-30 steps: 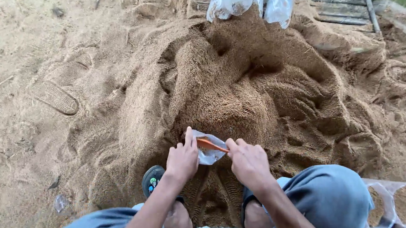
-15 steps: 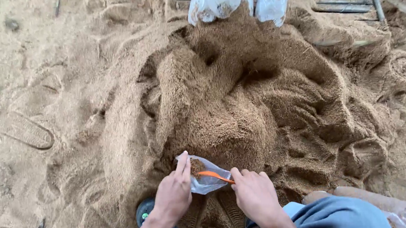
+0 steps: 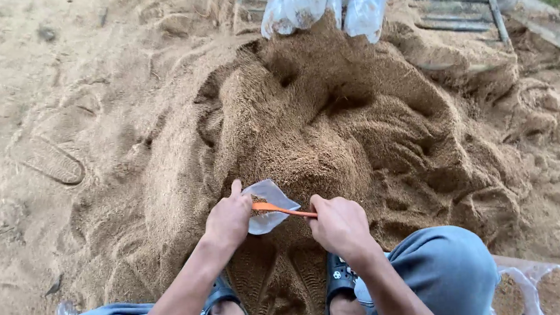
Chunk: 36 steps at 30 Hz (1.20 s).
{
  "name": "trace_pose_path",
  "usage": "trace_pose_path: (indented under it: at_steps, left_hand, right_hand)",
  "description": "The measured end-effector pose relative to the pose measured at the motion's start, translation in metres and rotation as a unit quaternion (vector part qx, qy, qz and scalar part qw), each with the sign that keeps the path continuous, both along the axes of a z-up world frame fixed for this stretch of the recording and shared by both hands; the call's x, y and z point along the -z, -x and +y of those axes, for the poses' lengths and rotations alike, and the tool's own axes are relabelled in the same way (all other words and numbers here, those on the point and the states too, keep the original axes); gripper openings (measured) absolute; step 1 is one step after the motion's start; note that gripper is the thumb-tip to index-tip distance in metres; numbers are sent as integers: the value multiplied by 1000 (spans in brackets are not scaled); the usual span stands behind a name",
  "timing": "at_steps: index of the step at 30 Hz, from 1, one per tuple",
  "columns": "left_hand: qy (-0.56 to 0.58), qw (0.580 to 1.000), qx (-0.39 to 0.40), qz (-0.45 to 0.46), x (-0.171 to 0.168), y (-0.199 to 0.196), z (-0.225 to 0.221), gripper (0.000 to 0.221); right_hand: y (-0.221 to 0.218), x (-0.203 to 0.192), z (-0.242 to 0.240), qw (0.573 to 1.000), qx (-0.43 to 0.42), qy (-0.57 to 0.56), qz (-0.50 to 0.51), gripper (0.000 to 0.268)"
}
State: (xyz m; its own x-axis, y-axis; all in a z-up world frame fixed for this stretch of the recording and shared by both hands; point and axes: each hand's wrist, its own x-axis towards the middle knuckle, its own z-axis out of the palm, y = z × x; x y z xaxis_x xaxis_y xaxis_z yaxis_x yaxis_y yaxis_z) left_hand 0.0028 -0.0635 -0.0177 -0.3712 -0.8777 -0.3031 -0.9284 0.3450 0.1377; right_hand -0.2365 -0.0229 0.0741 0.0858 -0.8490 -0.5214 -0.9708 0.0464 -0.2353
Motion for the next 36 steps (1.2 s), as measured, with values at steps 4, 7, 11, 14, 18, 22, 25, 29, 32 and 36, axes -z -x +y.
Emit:
trace_pose_path:
  at_steps: [4, 7, 11, 14, 18, 22, 25, 29, 32, 36]
  left_hand:
    - [7, 1000, -16, -9, 72, -19, 4, 25]
    - [-19, 999, -35, 8, 63, -22, 10, 25]
    - [-51, 993, -84, 61, 87, -25, 25, 25]
    - [-49, 992, -88, 80, 89, -30, 34, 27]
    - [-58, 985, -98, 131, 16, -25, 57, 49]
    - [-56, 980, -114, 150, -3, -24, 70, 53]
    - [-63, 967, -134, 208, 19, -38, 74, 56]
    - [-81, 965, -138, 207, -24, -44, 90, 53]
    - [-65, 975, -151, 151, -30, -51, 103, 39]
    - [-78, 972, -192, 113, -11, -57, 106, 18]
  right_hand:
    - [7, -7, 10, 999, -25, 9, 25, 17]
    - [10, -21, 16, 999, -26, 25, 23, 24]
    - [18, -24, 23, 999, 1, 25, 30, 27]
    - [17, -12, 26, 999, 32, 25, 7, 27]
    - [-14, -36, 35, 996, 69, -16, -54, 27]
    - [-53, -32, 62, 980, 104, -57, -158, 38]
    - [-73, 14, 73, 967, 142, -61, -203, 49]
    - [-68, 81, 73, 986, 124, 41, -103, 22]
    - [-65, 77, 82, 976, 119, 137, -124, 26]
    - [-53, 104, 84, 974, 118, 147, -129, 24]
